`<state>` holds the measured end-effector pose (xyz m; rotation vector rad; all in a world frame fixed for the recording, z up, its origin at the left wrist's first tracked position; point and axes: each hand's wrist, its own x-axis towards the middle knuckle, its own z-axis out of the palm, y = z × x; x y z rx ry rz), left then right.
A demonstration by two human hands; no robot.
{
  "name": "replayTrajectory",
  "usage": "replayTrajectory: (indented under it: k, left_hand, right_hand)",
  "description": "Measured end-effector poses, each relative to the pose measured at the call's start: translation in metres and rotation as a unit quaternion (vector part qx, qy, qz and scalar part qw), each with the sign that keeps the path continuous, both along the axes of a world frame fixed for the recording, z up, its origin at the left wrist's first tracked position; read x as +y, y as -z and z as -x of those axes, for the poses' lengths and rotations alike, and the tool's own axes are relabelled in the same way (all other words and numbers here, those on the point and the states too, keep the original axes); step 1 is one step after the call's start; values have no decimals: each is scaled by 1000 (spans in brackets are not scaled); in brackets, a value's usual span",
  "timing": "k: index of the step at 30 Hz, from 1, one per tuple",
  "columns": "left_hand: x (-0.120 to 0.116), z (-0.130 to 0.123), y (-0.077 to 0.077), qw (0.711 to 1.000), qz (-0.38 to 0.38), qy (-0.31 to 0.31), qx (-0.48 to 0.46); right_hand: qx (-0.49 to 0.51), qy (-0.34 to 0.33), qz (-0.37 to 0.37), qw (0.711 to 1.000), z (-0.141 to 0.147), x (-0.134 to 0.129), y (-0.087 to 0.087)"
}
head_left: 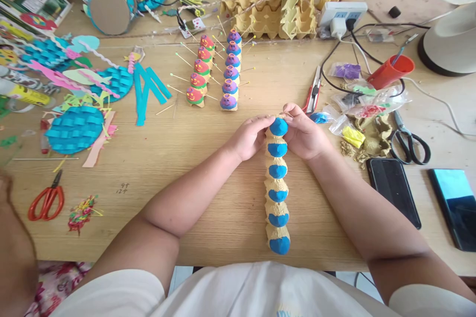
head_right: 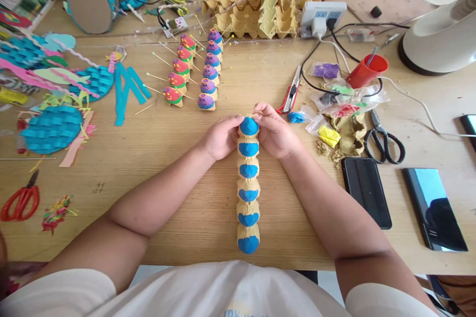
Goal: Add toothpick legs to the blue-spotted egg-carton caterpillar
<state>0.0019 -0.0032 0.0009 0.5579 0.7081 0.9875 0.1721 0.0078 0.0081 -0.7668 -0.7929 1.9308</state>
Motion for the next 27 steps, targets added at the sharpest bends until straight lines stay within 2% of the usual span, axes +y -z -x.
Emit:
replayTrajectory:
  k: [5,15,22,27]
  left_hand:
    - [0,2,4,1000,-22,1,-4]
    - [-3,-2,-5,999,-12,27,33]
    - [-2,-2,-3,999,18,5,38]
    - [-1,-2,0,1000,8,4,23]
  right_hand:
    - [-6,-6,-6,1000,1,0,-1]
    - [5,-35,-1,999,-3,2,1]
    - [-7,-33,-5,999,-2,1,-2]
    - [-22,-44,-18,999,-2,0,-5]
